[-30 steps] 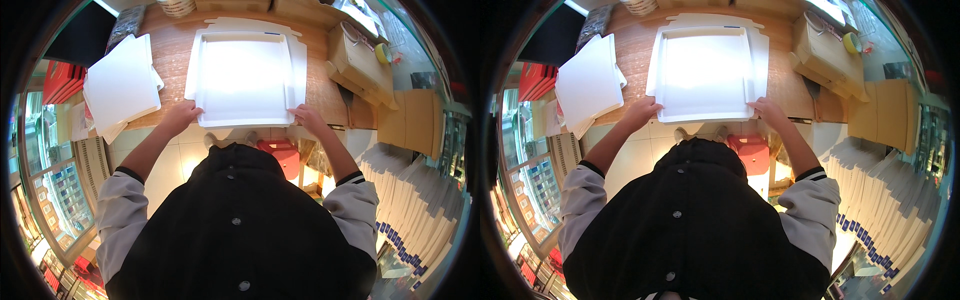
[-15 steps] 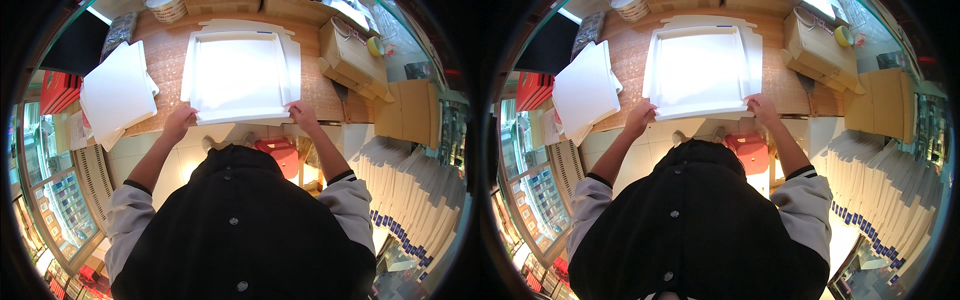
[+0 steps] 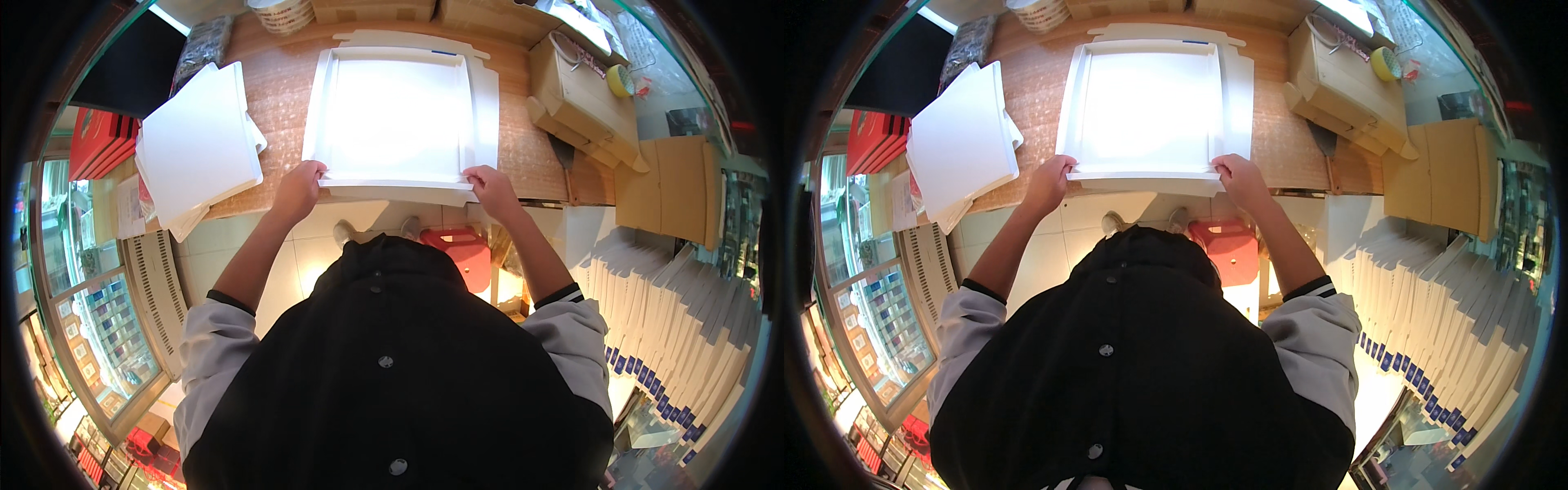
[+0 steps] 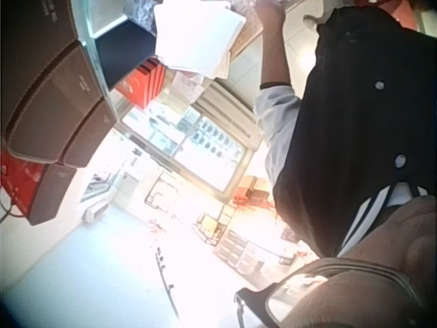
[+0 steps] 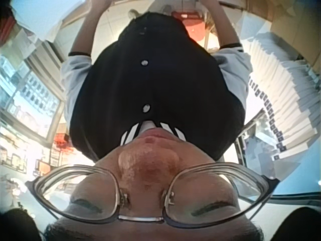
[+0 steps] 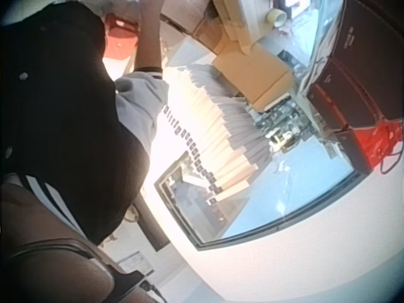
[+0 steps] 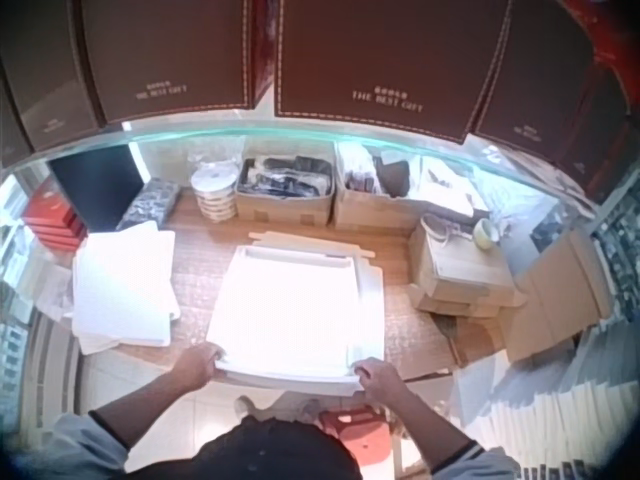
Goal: The person assembles white cardboard boxes by folding and interlocking their flaps on a wooden table. They retrieve a stack of flat boxes from a plastic bag, then repeatedly fold each box into shape and stack the finished units.
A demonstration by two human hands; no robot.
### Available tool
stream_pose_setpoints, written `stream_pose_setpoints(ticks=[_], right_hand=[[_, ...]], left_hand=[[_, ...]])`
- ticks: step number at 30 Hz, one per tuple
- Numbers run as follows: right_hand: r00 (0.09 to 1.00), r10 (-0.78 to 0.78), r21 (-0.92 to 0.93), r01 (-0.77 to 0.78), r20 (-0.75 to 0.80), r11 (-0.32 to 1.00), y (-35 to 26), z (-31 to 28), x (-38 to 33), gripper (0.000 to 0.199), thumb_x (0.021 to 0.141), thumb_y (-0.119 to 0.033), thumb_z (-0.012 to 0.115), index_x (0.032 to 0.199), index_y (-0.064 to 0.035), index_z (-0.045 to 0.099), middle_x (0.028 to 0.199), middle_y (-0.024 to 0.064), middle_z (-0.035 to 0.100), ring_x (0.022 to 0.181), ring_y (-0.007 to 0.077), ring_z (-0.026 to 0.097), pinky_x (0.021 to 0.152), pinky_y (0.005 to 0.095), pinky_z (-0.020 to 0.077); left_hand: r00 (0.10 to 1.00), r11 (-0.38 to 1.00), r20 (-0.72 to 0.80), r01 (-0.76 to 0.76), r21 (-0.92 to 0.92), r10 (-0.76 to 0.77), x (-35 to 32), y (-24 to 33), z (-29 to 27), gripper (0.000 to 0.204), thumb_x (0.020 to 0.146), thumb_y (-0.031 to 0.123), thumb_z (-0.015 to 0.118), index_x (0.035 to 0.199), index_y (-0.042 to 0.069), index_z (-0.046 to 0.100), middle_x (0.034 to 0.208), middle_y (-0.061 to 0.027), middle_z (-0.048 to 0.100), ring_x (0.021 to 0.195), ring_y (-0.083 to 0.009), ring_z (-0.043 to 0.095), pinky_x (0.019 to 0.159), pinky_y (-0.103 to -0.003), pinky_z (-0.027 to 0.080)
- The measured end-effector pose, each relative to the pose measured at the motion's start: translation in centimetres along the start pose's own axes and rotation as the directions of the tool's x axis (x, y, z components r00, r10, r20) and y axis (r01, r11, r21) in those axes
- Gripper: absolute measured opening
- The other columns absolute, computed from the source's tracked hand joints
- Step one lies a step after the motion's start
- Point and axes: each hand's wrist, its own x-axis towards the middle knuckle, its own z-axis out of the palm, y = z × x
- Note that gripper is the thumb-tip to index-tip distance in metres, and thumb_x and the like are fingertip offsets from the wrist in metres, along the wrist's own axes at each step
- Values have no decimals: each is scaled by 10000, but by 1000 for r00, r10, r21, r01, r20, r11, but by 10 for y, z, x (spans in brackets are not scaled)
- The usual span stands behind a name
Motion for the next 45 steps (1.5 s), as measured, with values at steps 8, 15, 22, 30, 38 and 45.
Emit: stream_pose_setpoints(ticks=[8,15,22,30,38,45], right_hand=[[998,-28,-1,28,-55,1000,-12,10,-19,324,784,42,590,1095,-51,602,916,122,591,865,274,587,780,344,497],[960,-181,-504,268,214,821,-35,-11,-7,108,751,-40,617,847,-57,664,880,94,585,935,274,565,882,432,448],[787,-350,-369,566,508,737,-8,-12,28,130,827,-142,597,883,-73,692,829,118,622,968,272,578,973,436,417],[785,44,-365,237,619,900,-35,-16,46,193,849,-131,585,1022,-80,653,884,136,661,922,314,602,835,434,483],[918,-254,-263,338,305,904,-20,-6,45,128,843,-179,632,878,-56,627,840,111,619,884,302,584,860,397,462],[810,-346,-313,522,474,793,-19,-17,30,125,807,-201,664,792,-81,634,806,68,634,880,262,587,833,376,459]], left_hand=[[999,1000,28,15,-11,-15,-10,17,5,323,780,25,617,1097,27,553,1018,-175,591,938,-349,601,792,-424,500],[943,814,234,-325,482,238,5,25,-7,132,755,63,618,886,54,623,849,-118,563,857,-279,558,775,-393,449],[778,635,425,-625,454,463,29,28,-5,118,705,62,629,821,58,606,779,-75,569,887,-262,530,825,-360,412],[765,861,630,-405,308,133,54,37,-15,186,758,20,614,930,83,580,722,-97,600,882,-272,575,819,-382,417],[824,718,308,-565,406,475,51,33,12,102,865,150,551,907,57,558,779,-108,611,895,-264,590,800,-393,428],[745,666,486,-648,368,456,38,39,3,231,866,277,617,759,75,588,749,-86,603,788,-264,582,776,-384,406]])
